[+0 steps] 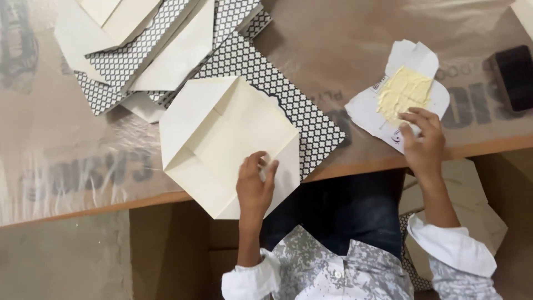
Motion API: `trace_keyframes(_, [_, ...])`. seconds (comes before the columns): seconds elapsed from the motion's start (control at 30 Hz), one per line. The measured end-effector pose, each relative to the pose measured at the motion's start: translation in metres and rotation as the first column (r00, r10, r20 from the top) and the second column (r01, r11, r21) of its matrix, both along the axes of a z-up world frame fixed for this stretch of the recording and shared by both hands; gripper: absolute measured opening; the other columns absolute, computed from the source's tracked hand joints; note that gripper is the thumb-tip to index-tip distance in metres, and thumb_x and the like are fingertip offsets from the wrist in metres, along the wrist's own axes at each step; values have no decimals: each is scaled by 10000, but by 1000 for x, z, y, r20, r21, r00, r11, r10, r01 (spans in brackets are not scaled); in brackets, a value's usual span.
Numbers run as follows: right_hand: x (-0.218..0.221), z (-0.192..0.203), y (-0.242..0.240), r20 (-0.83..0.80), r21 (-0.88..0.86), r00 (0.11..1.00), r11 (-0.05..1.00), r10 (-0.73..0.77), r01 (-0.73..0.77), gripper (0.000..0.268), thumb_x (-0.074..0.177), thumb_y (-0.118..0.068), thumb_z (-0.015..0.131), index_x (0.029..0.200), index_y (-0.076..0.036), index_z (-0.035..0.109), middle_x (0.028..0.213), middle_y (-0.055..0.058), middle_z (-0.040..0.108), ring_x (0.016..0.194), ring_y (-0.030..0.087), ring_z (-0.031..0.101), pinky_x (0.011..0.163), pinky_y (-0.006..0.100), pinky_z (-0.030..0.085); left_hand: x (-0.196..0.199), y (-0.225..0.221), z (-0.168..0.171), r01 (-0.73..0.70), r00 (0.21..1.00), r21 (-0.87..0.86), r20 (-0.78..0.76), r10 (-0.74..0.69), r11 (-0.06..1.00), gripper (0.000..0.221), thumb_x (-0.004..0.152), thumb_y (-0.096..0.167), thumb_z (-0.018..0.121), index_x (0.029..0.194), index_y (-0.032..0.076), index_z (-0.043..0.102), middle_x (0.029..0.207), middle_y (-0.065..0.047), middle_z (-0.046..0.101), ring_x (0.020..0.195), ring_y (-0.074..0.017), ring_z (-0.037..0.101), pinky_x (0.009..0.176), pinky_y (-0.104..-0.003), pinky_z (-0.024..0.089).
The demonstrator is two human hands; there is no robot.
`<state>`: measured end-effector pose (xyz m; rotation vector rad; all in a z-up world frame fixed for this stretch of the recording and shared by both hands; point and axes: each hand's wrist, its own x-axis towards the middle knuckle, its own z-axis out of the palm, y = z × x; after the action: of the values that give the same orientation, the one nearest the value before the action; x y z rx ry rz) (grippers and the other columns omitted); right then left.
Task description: Assembling and gluing paper packaging components on a workshop table.
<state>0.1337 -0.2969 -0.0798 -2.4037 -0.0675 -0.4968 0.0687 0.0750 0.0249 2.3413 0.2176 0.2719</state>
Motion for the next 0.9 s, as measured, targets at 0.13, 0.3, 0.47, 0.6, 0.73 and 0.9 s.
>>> trace_keyframes(0.13, [-31, 18, 36, -257, 820, 950, 560, 179, 116, 293, 998, -50, 621, 1275, -37, 715, 1364, 70, 678, 1075, 154, 599, 932, 311, 481, -3, -6, -4, 0, 985, -119, -172, -21, 993, 256, 972, 275, 679, 1023, 24, 679, 847, -141, 672, 766, -309, 650, 688, -400, 505])
trace_keyframes(0.3, [-48, 71, 120, -78, 731, 832, 599, 549, -327, 405, 1020, -60, 632, 1423, -27, 612, 1301, 90, 609, 1245, 173, 560, 1088, 317, 445, -1, -16, 10, 17, 985, -264, -163, -62, 964, 266, 1002, 253, 639, 931, 0, 676, 762, -104, 602, 637, -230, 547, 609, -367, 445])
trace_keyframes(0.47, [-40, 73, 152, -36, 603, 815, 663, 578, -443, 436, 998, -68, 638, 1431, -72, 585, 1404, 98, 576, 1307, 202, 537, 1085, 331, 436, -6, -17, 16, -11, 972, -344, -223, -70, 939, 264, 995, 257, 647, 945, 2, 695, 734, -85, 591, 626, -182, 526, 598, -338, 435])
trace_keyframes(0.6, [-37, 71, 156, -53, 565, 835, 706, 547, -427, 408, 990, -64, 637, 1397, -98, 627, 1403, 80, 592, 1293, 203, 549, 1060, 329, 456, -8, -15, 18, -35, 964, -372, -257, -67, 927, 266, 993, 262, 652, 946, 6, 710, 728, -74, 594, 629, -162, 520, 597, -325, 432])
trace_keyframes(0.73, [-34, 71, 157, -11, 473, 843, 745, 538, -469, 402, 984, -51, 644, 1385, -86, 637, 1401, 81, 610, 1316, 228, 551, 1138, 355, 427, -9, -12, 17, -34, 963, -372, -261, -69, 928, 267, 989, 262, 654, 941, 6, 714, 727, -70, 596, 634, -156, 518, 597, -320, 428])
trace_keyframes(0.9, [-33, 69, 158, -3, 446, 835, 748, 550, -492, 383, 988, -44, 630, 1368, -76, 646, 1414, 76, 613, 1322, 247, 557, 1145, 368, 426, -10, -11, 15, -31, 961, -432, -261, -92, 901, 277, 985, 264, 659, 936, -3, 713, 726, -55, 601, 643, -129, 516, 603, -303, 436])
